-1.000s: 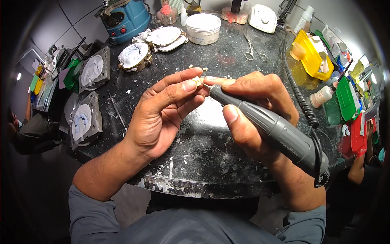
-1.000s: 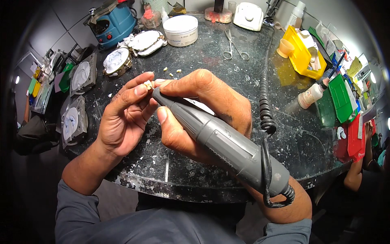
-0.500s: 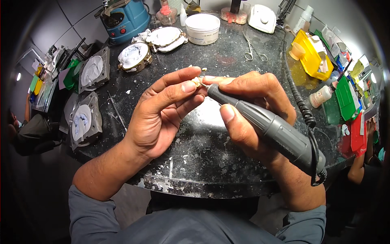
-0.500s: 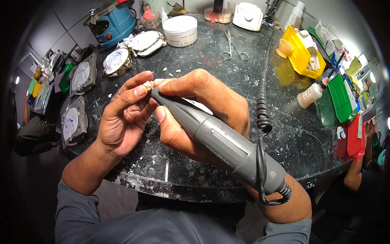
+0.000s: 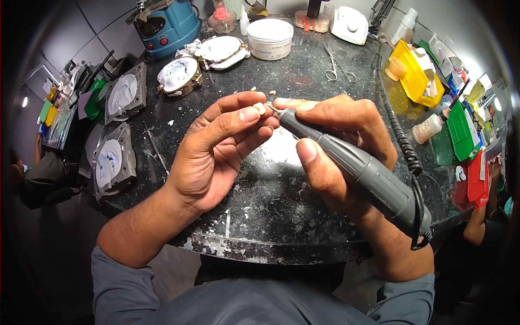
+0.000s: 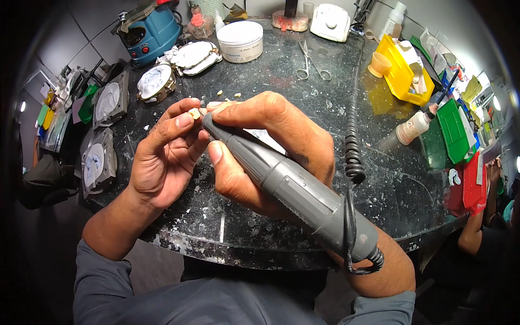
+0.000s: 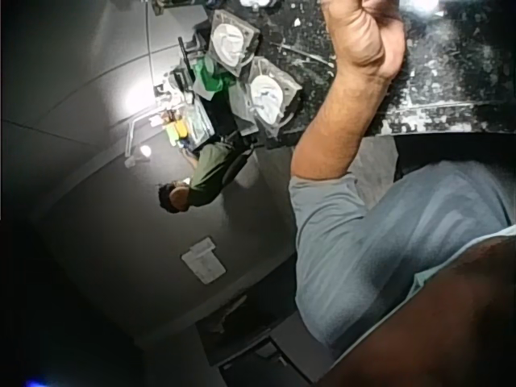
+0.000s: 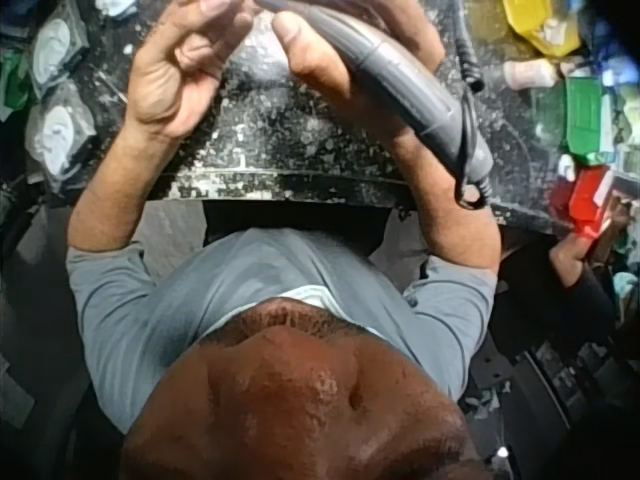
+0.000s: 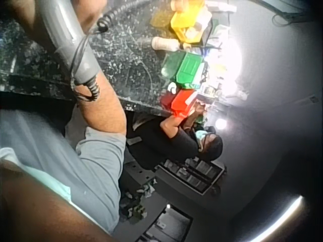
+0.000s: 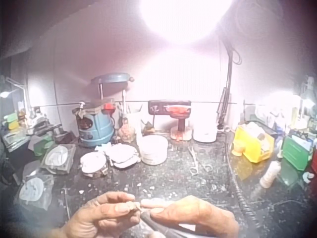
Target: Using a rotary tool to refine and polish the surface of a dental crown or tooth model.
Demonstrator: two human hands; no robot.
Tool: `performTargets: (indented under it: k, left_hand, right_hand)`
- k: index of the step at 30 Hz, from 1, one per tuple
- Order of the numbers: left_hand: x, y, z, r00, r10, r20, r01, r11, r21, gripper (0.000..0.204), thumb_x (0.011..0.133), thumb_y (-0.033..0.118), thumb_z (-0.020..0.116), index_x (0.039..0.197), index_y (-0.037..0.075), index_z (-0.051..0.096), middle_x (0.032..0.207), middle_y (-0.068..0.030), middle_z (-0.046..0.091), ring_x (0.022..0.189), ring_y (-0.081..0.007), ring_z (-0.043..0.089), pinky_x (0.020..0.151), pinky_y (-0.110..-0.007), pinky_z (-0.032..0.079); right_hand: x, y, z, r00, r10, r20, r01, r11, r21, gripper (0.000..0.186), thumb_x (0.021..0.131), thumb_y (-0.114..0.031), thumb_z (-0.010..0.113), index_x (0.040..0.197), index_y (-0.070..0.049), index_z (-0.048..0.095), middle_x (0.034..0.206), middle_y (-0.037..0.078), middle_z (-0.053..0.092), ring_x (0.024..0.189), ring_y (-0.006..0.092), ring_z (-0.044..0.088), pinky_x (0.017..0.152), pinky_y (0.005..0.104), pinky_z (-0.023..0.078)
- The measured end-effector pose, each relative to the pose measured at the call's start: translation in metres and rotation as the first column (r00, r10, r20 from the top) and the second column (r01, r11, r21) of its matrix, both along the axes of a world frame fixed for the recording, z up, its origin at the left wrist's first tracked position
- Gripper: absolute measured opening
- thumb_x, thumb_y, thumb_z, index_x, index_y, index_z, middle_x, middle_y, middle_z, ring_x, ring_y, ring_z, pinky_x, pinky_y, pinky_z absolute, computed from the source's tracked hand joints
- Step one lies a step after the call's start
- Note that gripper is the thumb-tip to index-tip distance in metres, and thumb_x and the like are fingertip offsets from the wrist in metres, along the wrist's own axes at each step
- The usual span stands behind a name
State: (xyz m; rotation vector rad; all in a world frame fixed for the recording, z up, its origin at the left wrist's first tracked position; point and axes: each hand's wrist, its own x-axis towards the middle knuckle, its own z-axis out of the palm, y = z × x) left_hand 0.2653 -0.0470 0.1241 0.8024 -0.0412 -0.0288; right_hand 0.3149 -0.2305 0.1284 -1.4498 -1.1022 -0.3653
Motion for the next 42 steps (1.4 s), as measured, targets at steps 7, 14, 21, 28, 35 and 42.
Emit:
performTargets:
  k: [7, 14, 21, 28, 35, 42]
  left_hand:
    - [0.0007, -0.0003, -0.0007, 1.000, 0.014, 0.006, -0.014, 1.000, -0.004, 0.024, 0.085, 0.002, 0.060, 0.109, -0.003, 0.057, 0.100, -0.0126, 0.064, 0.093, -0.0184, 0.064, 0.087, -0.027, 0.054]
    - [0.0000, 0.0004, -0.0002, 1.000, 0.009, 0.008, -0.009, 1.000, 0.003, 0.023, 0.086, 0.001, 0.059, 0.108, -0.002, 0.058, 0.102, -0.0131, 0.064, 0.094, -0.0181, 0.064, 0.088, -0.027, 0.054]
    - [-0.0005, 0.0004, -0.0002, 1.000, 0.019, 0.003, -0.019, 1.000, 0.005, 0.024, 0.086, 0.002, 0.060, 0.109, -0.002, 0.058, 0.102, -0.0136, 0.064, 0.092, -0.0184, 0.064, 0.088, -0.027, 0.054]
    - [0.0001, 0.0010, -0.0006, 1.000, 0.007, 0.004, -0.007, 1.000, 0.005, 0.024, 0.086, 0.002, 0.060, 0.109, -0.003, 0.058, 0.102, -0.0139, 0.064, 0.094, -0.0186, 0.064, 0.089, -0.028, 0.053]
    - [-0.0006, 0.0009, -0.0003, 1.000, 0.007, 0.010, -0.007, 1.000, 0.002, 0.024, 0.086, 0.002, 0.060, 0.109, -0.003, 0.058, 0.102, -0.0137, 0.064, 0.094, -0.0190, 0.064, 0.089, -0.028, 0.053]
    - [-0.0003, 0.0012, -0.0002, 0.999, 0.004, 0.034, -0.005, 1.000, 0.010, 0.023, 0.086, 0.002, 0.060, 0.108, -0.003, 0.058, 0.101, -0.0135, 0.064, 0.095, -0.0199, 0.064, 0.089, -0.028, 0.053]
  right_hand:
    - [0.0028, 0.0001, -0.0010, 0.998, 0.038, 0.051, -0.036, 0.999, -0.035, 0.025, 0.081, -0.004, 0.059, 0.102, 0.005, 0.050, 0.101, 0.026, 0.062, 0.094, 0.0256, 0.063, 0.086, 0.0344, 0.049]
    - [0.0069, 0.0012, -0.0027, 0.995, 0.039, 0.090, -0.037, 0.999, -0.025, 0.025, 0.081, -0.007, 0.060, 0.102, 0.004, 0.051, 0.098, 0.023, 0.063, 0.096, 0.0275, 0.063, 0.096, 0.0443, 0.044]
    - [0.0080, 0.0028, -0.0031, 0.993, 0.023, 0.115, -0.023, 1.000, -0.006, 0.024, 0.081, -0.007, 0.060, 0.101, 0.004, 0.051, 0.096, 0.020, 0.064, 0.097, 0.0275, 0.063, 0.099, 0.0486, 0.041]
    - [0.0082, 0.0022, -0.0034, 0.991, 0.035, 0.127, -0.034, 0.999, -0.013, 0.024, 0.081, -0.007, 0.060, 0.101, 0.004, 0.051, 0.096, 0.020, 0.064, 0.096, 0.0277, 0.064, 0.099, 0.0489, 0.041]
    - [0.0073, 0.0009, -0.0018, 0.993, 0.028, 0.119, -0.025, 0.999, -0.025, 0.025, 0.080, -0.006, 0.059, 0.101, 0.004, 0.051, 0.095, 0.019, 0.064, 0.097, 0.0270, 0.063, 0.098, 0.0473, 0.042]
    - [0.0076, 0.0029, -0.0032, 0.994, 0.033, 0.109, -0.034, 0.999, 0.004, 0.024, 0.081, -0.005, 0.059, 0.102, 0.003, 0.050, 0.095, 0.019, 0.064, 0.099, 0.0271, 0.063, 0.099, 0.0473, 0.042]
